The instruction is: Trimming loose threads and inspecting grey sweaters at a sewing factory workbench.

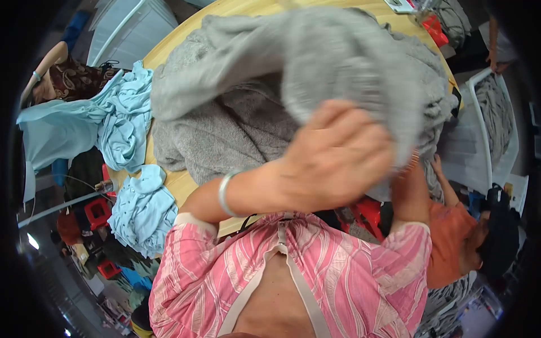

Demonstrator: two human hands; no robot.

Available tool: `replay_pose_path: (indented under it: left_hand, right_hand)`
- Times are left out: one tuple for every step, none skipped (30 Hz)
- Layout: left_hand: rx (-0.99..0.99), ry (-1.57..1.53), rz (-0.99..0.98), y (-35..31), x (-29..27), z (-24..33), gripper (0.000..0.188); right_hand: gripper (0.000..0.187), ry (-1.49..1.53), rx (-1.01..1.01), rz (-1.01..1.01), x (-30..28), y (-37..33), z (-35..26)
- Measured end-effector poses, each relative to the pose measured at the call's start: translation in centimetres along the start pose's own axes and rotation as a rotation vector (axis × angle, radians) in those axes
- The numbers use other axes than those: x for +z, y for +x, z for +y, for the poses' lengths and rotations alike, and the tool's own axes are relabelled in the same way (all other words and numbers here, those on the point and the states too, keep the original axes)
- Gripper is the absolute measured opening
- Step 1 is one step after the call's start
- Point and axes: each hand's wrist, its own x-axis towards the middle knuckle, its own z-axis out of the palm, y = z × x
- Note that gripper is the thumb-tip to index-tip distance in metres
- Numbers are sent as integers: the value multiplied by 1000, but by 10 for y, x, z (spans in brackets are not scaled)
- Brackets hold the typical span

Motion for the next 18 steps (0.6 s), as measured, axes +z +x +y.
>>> replay_pose_path:
  left_hand:
    - [22,-71,72,13,21,2,19]
    - [72,-93,109,27,40,3,17]
    - [72,-107,116,38,64,3,17]
    - [115,-122,145,51,84,2,18]
    - [160,-142,174,60,103,1,18]
    - [155,-161,68,58,118,-3,23]
    - [155,-163,51,48,131,-7,23]
    - [29,-180,-83,32,140,-13,28]
    - [-94,-227,-198,15,148,-23,34]
    - [-106,-242,-236,-2,157,-31,39]
    - [-123,-238,-274,-22,165,-44,45]
    - [-162,-224,-351,-47,168,-59,44]
    - [-270,-200,-493,-68,157,-73,49]
    - [-369,-127,-529,-85,141,-81,57]
    - [-481,-14,-629,-101,126,-89,61]
    - [-546,123,-655,-122,98,-91,61]
    - [-598,263,-651,-132,82,-96,61]
    - [-641,362,-634,-144,65,-99,61]
  right_hand:
    - [20,-52,2,50,-27,-6,6]
    - [19,-107,1,101,-53,-11,9]
    - [18,-173,1,158,-85,-13,12]
    - [17,-244,-3,225,-117,-12,12]
    - [17,-318,-4,296,-148,-12,12]
    - [18,-391,5,375,-175,-16,12]
    - [19,-434,1,432,-194,-7,23]
    - [21,-475,-3,489,-211,5,36]
    - [33,-193,573,787,-177,18,13]
    - [40,-466,568,862,-200,-1,26]
    - [41,-630,701,807,-221,-11,42]
    - [36,-746,808,774,-224,-13,51]
    - [30,-482,746,843,-204,-11,60]
    - [28,-496,755,820,-200,-12,71]
    - [27,-507,763,793,-198,-14,83]
    - [28,-508,730,763,-180,-18,86]
    - [29,-530,672,740,-183,-15,78]
    - [25,-600,595,755,-182,-17,73]
